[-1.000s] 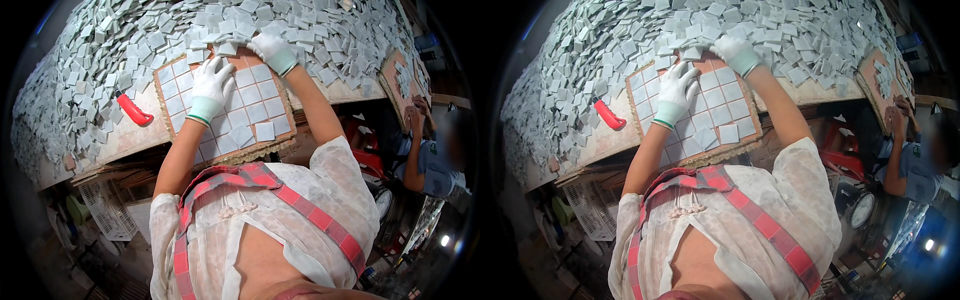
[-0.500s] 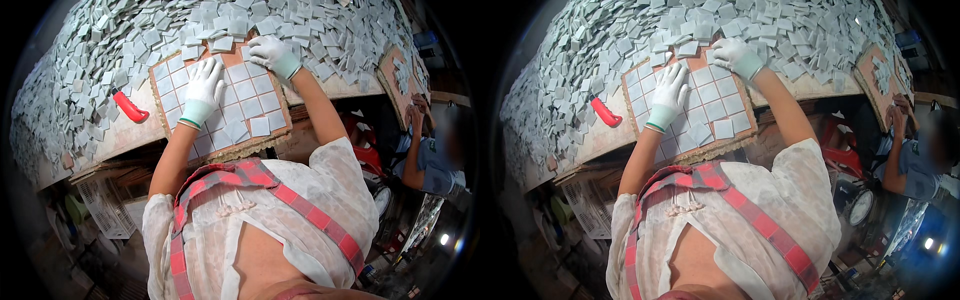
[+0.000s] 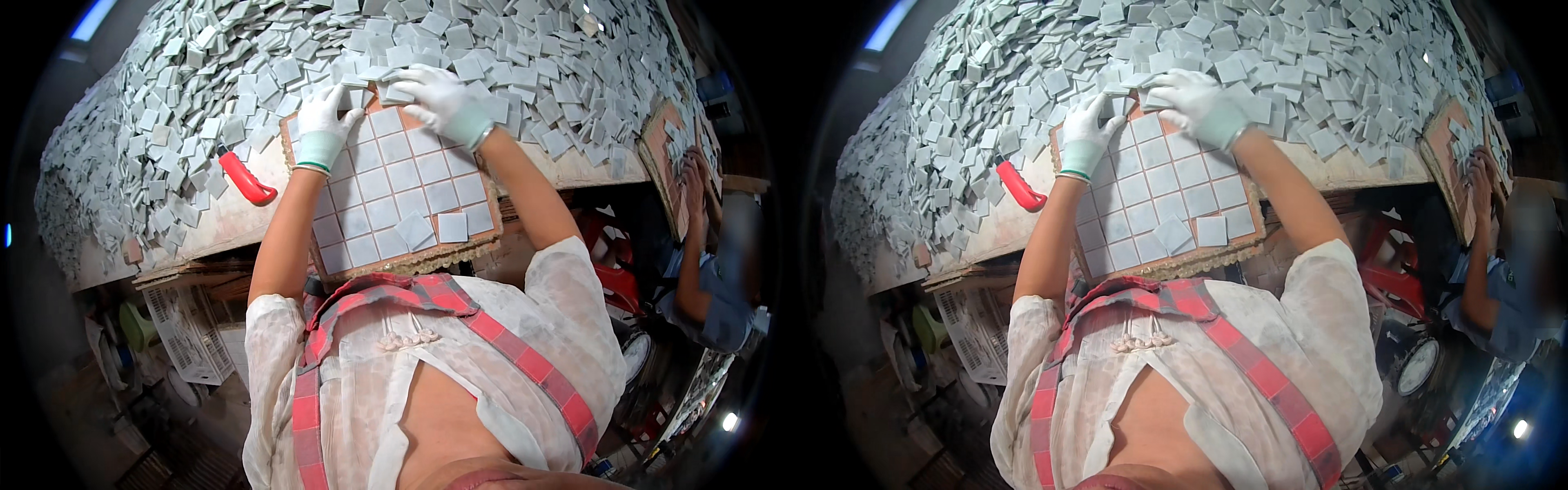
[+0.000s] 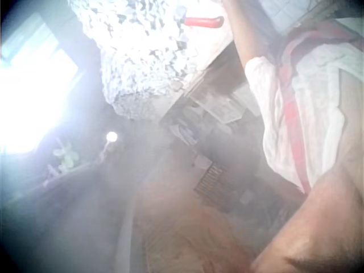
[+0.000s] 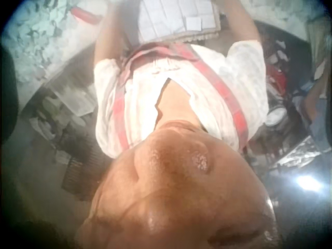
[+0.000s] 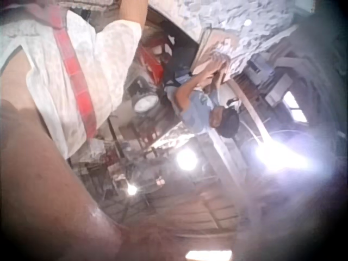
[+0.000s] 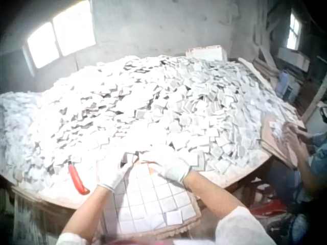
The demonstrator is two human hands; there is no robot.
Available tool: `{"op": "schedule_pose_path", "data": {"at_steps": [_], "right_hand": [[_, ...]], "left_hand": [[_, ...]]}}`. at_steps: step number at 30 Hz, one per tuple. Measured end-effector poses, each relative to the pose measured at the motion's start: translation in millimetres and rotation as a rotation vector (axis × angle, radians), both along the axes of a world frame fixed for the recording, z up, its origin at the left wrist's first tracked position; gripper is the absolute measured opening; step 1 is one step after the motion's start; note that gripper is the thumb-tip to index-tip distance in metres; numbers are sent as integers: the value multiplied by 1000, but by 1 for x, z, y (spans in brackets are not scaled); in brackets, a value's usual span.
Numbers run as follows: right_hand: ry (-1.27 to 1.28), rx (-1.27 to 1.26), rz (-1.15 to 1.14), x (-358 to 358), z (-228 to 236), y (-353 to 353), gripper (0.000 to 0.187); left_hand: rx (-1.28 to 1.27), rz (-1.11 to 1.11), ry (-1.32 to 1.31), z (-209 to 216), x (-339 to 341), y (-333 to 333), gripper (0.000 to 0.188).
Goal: The person places small square tiles one by one onto a gridded board, filling empty slots from a large pile on the table. The person wears gloves and arranges the tiles in a regular pattern, occasionally adjusting their position to align with the grid.
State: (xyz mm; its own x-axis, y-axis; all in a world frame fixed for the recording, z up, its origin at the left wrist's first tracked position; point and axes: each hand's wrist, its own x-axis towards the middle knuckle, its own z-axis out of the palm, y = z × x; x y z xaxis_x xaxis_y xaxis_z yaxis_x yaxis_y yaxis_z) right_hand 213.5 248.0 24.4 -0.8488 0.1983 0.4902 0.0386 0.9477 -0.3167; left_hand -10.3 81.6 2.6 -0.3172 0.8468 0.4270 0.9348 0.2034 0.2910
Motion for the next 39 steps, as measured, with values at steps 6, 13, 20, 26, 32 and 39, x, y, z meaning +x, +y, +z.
{"op": "schedule_pose_path", "data": {"at_steps": [6, 13, 20, 26, 32, 39], "right_hand": [[-197, 307, -46, -59, -1, 18, 50], [-87, 259, -474, -96, 5, 82, 17], [-474, 139, -288, -90, 28, -27, 50], [-256, 116, -262, -92, -1, -28, 62], [-415, 121, -301, -105, 11, -24, 56], [-48, -84, -78, -89, 3, -21, 19]], "left_hand": [[141, -130, -24, -5, -41, -3, 22], [149, -82, -246, -4, -50, -4, 17], [57, -170, -45, -4, -37, -2, 59], [61, -78, -258, 18, -24, -19, 60], [43, -141, -52, 0, -3, -45, 48], [137, -144, -185, -9, 2, -42, 30]]}}
